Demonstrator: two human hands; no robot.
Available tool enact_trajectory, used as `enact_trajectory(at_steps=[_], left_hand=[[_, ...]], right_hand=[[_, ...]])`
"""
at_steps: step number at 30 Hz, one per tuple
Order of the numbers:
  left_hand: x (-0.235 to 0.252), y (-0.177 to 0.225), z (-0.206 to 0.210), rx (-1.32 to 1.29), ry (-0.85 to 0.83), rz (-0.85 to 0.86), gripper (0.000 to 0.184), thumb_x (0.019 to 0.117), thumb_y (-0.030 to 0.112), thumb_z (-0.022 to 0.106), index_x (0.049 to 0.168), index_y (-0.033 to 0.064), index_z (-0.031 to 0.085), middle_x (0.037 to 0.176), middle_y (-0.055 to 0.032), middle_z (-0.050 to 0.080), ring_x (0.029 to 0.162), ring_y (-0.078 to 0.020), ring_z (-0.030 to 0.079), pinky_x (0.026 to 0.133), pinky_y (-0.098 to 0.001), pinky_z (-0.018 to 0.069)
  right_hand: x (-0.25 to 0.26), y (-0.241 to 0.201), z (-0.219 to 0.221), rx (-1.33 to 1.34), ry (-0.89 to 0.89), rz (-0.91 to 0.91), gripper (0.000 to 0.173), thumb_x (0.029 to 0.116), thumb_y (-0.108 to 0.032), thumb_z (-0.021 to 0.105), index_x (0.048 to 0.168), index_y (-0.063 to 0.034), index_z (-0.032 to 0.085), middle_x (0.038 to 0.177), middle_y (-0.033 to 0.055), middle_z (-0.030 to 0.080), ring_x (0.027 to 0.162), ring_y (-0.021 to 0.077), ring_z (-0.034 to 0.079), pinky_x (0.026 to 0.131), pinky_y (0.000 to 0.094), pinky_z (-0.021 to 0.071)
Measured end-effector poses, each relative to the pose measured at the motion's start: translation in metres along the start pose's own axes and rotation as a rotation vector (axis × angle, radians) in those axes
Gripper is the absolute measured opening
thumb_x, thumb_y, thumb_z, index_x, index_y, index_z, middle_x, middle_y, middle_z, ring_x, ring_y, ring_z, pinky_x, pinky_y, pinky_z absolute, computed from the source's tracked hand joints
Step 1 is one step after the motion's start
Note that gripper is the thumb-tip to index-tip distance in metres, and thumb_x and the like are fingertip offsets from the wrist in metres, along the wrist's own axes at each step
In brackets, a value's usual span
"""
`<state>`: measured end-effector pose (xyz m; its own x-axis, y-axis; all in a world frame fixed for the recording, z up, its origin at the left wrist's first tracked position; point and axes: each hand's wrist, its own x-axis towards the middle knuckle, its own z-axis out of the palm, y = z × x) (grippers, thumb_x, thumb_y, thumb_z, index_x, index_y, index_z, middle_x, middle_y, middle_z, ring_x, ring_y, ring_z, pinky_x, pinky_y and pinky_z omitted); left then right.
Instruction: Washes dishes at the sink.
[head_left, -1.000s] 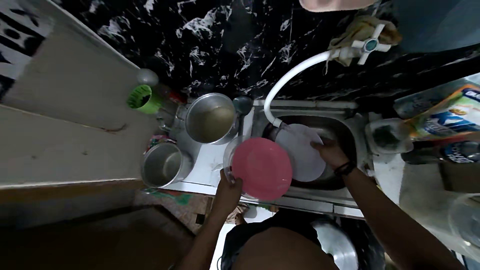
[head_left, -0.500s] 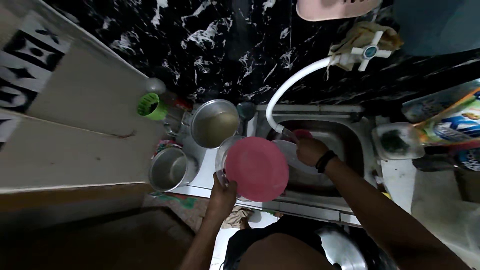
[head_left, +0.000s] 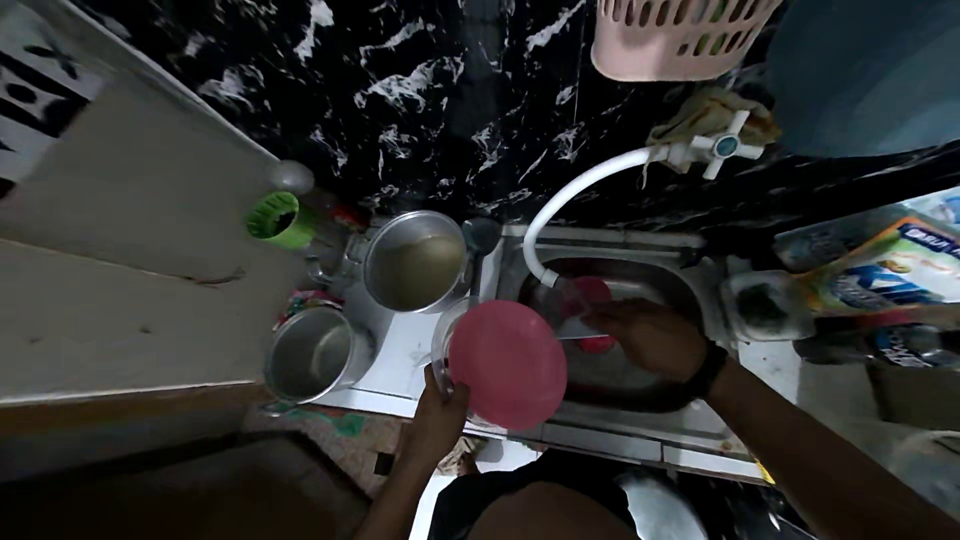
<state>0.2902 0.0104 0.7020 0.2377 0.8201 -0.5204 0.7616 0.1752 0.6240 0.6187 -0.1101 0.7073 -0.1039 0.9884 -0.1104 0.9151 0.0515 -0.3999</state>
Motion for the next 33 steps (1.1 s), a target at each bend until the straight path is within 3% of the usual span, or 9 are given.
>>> enact_trajectory(at_steps=[7,11,13,18,20,23,26,29,33], left_hand=[[0.001,0.001,0.005,-0.031,-0.004,0.038,0.061,0.0994,0.02,0.054,0.153,0.0036,0.03,0.119,-0.0192,0.064,0.1,-0.025,0.068,0.087,-0.0462,0.0569],[0.003,0.001,0.009,-0.027,-0.025,0.034,0.062,0.0992,0.019,0.055,0.153,0.0027,0.029,0.119,-0.0198,0.063,0.101,-0.0254,0.067,0.088,-0.046,0.0561],[0.005,0.0,0.009,-0.031,-0.034,0.043,0.062,0.0989,0.019,0.055,0.152,0.0013,0.029,0.119,-0.0199,0.063,0.101,-0.0248,0.067,0.089,-0.0446,0.056],[0.013,0.0,0.01,-0.108,-0.054,0.036,0.061,0.1002,0.018,0.055,0.152,-0.0004,0.029,0.123,-0.02,0.062,0.105,-0.0233,0.066,0.091,-0.0419,0.0559],[0.015,-0.003,0.012,-0.149,-0.038,0.041,0.061,0.1002,0.017,0.056,0.151,-0.0014,0.03,0.123,-0.0205,0.061,0.105,-0.0231,0.066,0.091,-0.041,0.0556],[0.02,-0.007,0.016,-0.181,-0.03,0.058,0.061,0.0986,0.017,0.056,0.151,-0.001,0.031,0.125,-0.02,0.061,0.107,-0.0222,0.066,0.092,-0.0404,0.0555],[0.024,-0.008,0.021,-0.179,-0.042,0.083,0.061,0.0986,0.016,0.056,0.151,-0.0023,0.031,0.131,-0.0214,0.059,0.113,-0.0241,0.064,0.096,-0.042,0.0543],[0.025,-0.007,0.023,-0.218,-0.037,0.077,0.058,0.0995,0.014,0.055,0.15,-0.0018,0.032,0.127,-0.0204,0.061,0.107,-0.0226,0.066,0.092,-0.0407,0.0562],[0.028,-0.01,0.03,-0.235,-0.048,0.045,0.059,0.1002,0.016,0.055,0.151,-0.0017,0.03,0.129,-0.0213,0.06,0.11,-0.0239,0.065,0.093,-0.0415,0.0561]], right_hand=[[-0.003,-0.012,-0.032,-0.128,0.251,-0.138,0.045,0.0941,-0.001,0.057,0.132,-0.0224,0.07,0.128,0.0118,0.07,0.116,0.0343,0.069,0.1,0.056,0.054],[0.005,0.008,-0.001,-0.2,0.222,-0.235,0.056,0.0892,0.003,0.064,0.138,-0.0247,0.066,0.139,0.0133,0.065,0.13,0.0395,0.06,0.11,0.0591,0.0455],[0.01,0.018,0.018,-0.2,0.257,-0.252,0.059,0.0869,0.006,0.065,0.139,-0.0225,0.065,0.142,0.0141,0.062,0.133,0.0413,0.057,0.111,0.0614,0.0435],[0.013,0.02,0.068,-0.208,0.384,-0.202,0.051,0.0948,-0.003,0.061,0.142,-0.0217,0.061,0.146,0.0193,0.058,0.135,0.0436,0.054,0.111,0.0644,0.0414],[0.019,0.017,0.08,-0.203,0.412,-0.196,0.058,0.0895,-0.001,0.065,0.143,-0.0223,0.06,0.146,0.0197,0.058,0.135,0.0447,0.054,0.11,0.0662,0.041],[0.037,0.01,0.079,-0.188,0.337,-0.154,0.07,0.0826,0.005,0.073,0.146,-0.0216,0.058,0.148,0.0235,0.055,0.138,0.0496,0.049,0.113,0.0678,0.0372],[0.054,-0.001,0.061,-0.185,0.226,-0.091,0.064,0.0897,0.0,0.068,0.149,-0.0207,0.056,0.149,0.0249,0.053,0.142,0.0508,0.043,0.116,0.0673,0.0338],[0.064,-0.013,0.047,-0.171,0.158,-0.052,0.059,0.0942,0.003,0.06,0.149,-0.0182,0.056,0.147,0.0267,0.054,0.142,0.0521,0.043,0.117,0.0666,0.0326],[0.085,-0.036,0.04,-0.122,-0.049,0.037,0.053,0.1021,-0.003,0.049,0.154,-0.0134,0.048,0.158,0.0282,0.041,0.147,0.0502,0.036,0.121,0.0681,0.0226]])
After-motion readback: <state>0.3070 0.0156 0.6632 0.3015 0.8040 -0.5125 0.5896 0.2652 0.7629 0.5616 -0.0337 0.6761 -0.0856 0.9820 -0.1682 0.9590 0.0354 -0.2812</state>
